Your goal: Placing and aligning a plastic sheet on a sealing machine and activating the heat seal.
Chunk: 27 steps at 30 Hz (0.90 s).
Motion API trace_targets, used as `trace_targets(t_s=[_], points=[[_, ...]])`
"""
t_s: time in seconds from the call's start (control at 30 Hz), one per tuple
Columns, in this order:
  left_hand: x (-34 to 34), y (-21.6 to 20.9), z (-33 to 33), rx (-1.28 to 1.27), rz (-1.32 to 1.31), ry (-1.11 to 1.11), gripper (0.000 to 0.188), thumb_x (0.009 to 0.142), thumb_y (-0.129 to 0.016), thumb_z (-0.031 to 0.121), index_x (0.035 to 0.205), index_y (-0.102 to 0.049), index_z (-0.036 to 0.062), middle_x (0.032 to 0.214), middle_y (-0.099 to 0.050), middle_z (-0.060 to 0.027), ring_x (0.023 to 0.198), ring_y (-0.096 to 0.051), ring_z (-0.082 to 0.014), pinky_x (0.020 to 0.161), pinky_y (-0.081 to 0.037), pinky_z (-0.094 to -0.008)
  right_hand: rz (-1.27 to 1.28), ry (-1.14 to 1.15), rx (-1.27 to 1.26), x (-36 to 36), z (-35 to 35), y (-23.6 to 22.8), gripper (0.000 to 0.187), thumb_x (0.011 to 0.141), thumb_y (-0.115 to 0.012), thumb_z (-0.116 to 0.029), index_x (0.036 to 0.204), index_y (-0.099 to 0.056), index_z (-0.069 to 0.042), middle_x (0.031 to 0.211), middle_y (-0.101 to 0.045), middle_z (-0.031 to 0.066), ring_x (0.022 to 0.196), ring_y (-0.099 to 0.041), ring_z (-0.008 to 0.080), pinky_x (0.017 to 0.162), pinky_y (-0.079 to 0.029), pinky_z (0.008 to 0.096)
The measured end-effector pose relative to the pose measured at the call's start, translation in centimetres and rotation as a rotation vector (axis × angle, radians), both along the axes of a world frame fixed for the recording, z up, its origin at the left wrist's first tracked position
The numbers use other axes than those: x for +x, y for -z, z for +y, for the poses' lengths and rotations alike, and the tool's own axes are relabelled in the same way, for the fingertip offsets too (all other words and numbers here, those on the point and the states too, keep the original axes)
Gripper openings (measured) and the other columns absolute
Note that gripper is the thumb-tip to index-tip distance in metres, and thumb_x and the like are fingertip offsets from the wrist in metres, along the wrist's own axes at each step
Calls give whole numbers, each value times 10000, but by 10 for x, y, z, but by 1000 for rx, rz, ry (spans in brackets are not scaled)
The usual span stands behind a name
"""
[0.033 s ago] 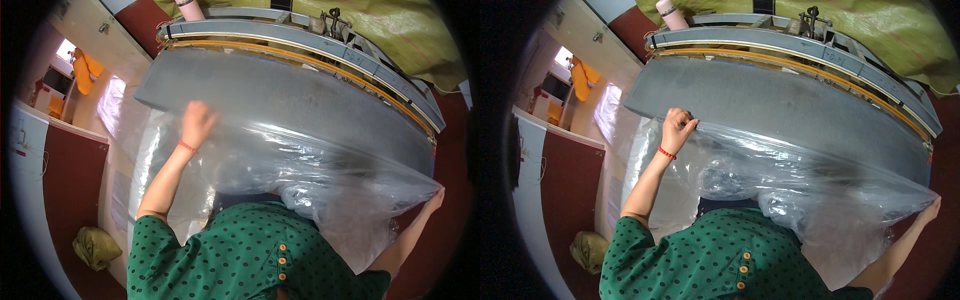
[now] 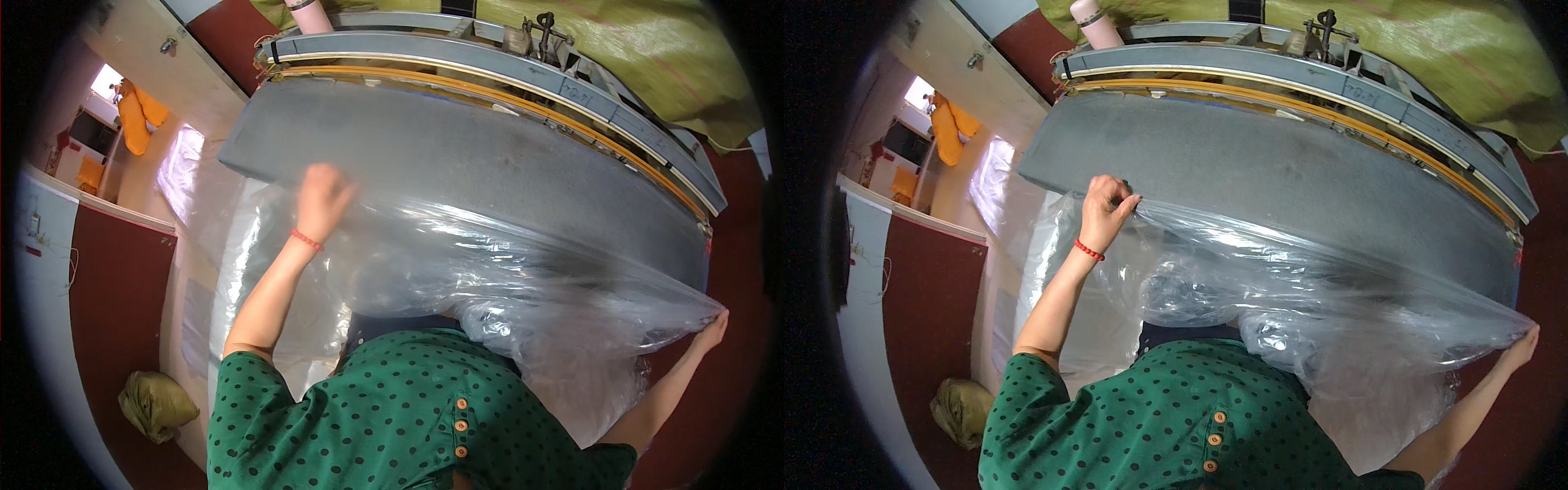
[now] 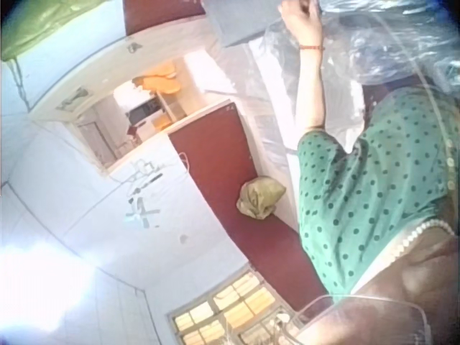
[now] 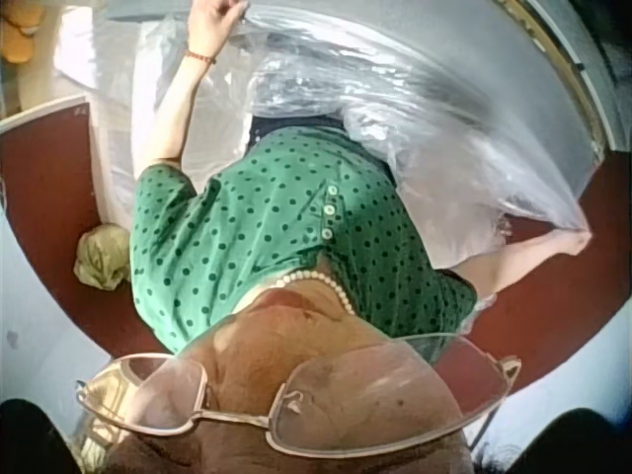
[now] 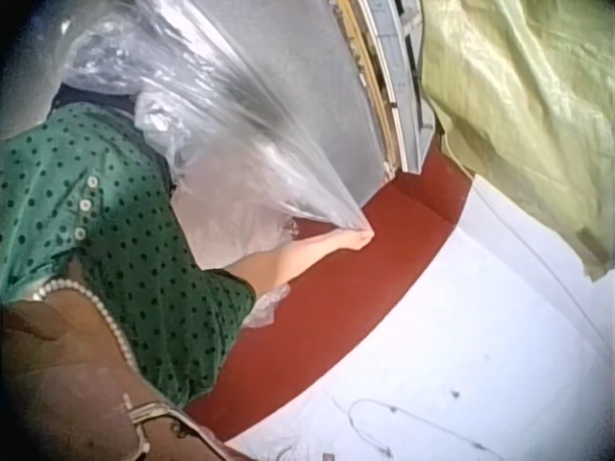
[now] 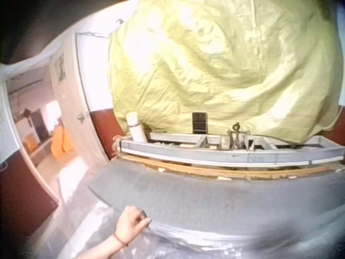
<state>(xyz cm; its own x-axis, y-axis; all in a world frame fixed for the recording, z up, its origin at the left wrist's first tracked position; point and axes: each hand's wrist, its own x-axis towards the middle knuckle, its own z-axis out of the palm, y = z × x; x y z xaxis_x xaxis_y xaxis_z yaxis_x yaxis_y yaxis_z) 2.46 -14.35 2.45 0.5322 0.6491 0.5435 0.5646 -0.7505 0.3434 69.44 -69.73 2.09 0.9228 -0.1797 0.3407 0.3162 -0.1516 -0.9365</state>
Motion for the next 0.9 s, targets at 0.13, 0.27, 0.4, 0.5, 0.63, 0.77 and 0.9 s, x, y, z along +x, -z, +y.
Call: trace_targets(t_s=[0.13,0.27,0.4,0.5,0.63,0.77,0.9], points=[[2,-4,-1,38,-26,4,191,645,-669,39,778,-533,28,784,-538,-78,778,-495,-251,658,-410,-339,15,25,118,-36,-16,-34,411,841,-536,-306,1125,-506,-10,1092,-535,107,979,-513,220,847,-414,338],[0,-7,3,12,184,112,190,715,-599,122,864,-516,37,832,-528,-121,843,-486,-299,713,-396,-385,5,22,117,-46,-4,-36,397,830,-555,-291,1106,-526,-7,1070,-550,74,966,-515,171,841,-411,283],[16,-26,28,-347,-444,-98,124,834,-475,149,859,-494,29,754,-477,-55,704,-471,-171,649,-401,-299,78,4,94,-35,52,-47,305,834,-536,-222,1045,-561,-2,961,-589,76,859,-559,185,767,-452,294],[34,-45,77,-441,-871,-171,143,854,-422,155,808,-475,29,693,-423,-11,617,-396,-105,592,-384,-247,-147,97,-228,-25,110,-48,287,839,-461,-241,987,-593,-33,915,-601,86,825,-566,175,738,-447,306],[70,-19,160,-420,-767,-222,149,845,-431,157,735,-456,59,597,-397,27,545,-366,-63,520,-352,-217,-362,194,-593,1,189,3,259,826,-517,-285,864,-590,-40,830,-609,108,800,-569,205,733,-435,331],[87,24,226,-361,-754,-208,175,836,-467,134,671,-431,88,574,-395,44,517,-347,-44,474,-300,-195,-113,22,-318,33,240,43,206,812,-548,-227,869,-581,-32,764,-598,113,715,-554,201,687,-431,322],[92,41,253,-455,-842,-82,175,827,-524,118,672,-446,98,574,-403,50,507,-342,-41,462,-277,-182,-217,14,-185,41,257,43,197,794,-581,-203,786,-559,-8,646,-550,44,605,-504,132,594,-410,273]])
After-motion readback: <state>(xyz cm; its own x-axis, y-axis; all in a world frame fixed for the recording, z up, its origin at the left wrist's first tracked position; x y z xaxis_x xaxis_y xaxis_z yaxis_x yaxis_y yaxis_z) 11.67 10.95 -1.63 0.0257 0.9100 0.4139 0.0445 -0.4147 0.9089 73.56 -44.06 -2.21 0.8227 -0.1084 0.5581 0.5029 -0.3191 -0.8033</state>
